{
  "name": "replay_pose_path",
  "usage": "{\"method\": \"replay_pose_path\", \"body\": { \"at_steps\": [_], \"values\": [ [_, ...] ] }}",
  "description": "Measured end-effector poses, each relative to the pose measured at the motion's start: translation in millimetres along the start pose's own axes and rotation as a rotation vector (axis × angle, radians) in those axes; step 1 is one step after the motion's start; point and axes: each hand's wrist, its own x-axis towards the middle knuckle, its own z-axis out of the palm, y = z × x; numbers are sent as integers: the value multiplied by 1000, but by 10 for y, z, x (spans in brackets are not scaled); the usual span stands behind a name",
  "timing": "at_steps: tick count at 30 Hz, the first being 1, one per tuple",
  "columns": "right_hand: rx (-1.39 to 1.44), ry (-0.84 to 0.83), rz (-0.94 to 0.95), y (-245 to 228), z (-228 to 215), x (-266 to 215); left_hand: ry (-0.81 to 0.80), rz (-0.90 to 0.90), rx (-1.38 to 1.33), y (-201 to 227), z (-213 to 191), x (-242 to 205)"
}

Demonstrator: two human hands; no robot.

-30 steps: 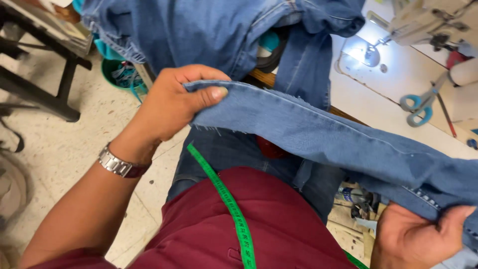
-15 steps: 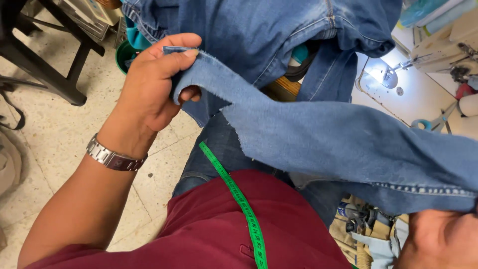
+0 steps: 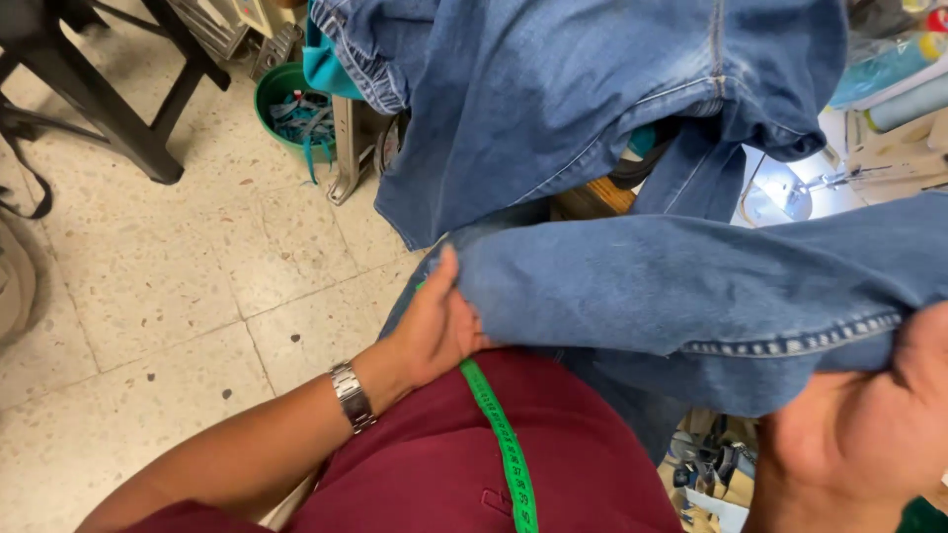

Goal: Cutting denim patches and placing them over holes in jeans for repair

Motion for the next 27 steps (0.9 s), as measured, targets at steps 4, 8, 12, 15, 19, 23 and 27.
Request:
{"method": "replay_pose_path", "body": {
  "at_steps": [4,8,12,15,19,23,27],
  "values": [
    [147,76,21,141,-120,-10,46,113,-21,115,232,-141],
    [-377,-408,-368,418,-420,108,109,307,192,459,214,-370],
    [-185,60,-158,748,-704,175,97,473,200,569,-72,-388],
    [-200,52,-92,821,-725,171,45,512,230,670,-74,-513],
    [-256,195,-76,714,-753,102,-57,507,332,721,-34,-668],
    [-609,-62,-378,849,-1129,-51,138,339,497,756,112,-692],
    [-827,45,-340,1007,-1151,-221,303,419,990,615,-195,-443]
  ]
}}
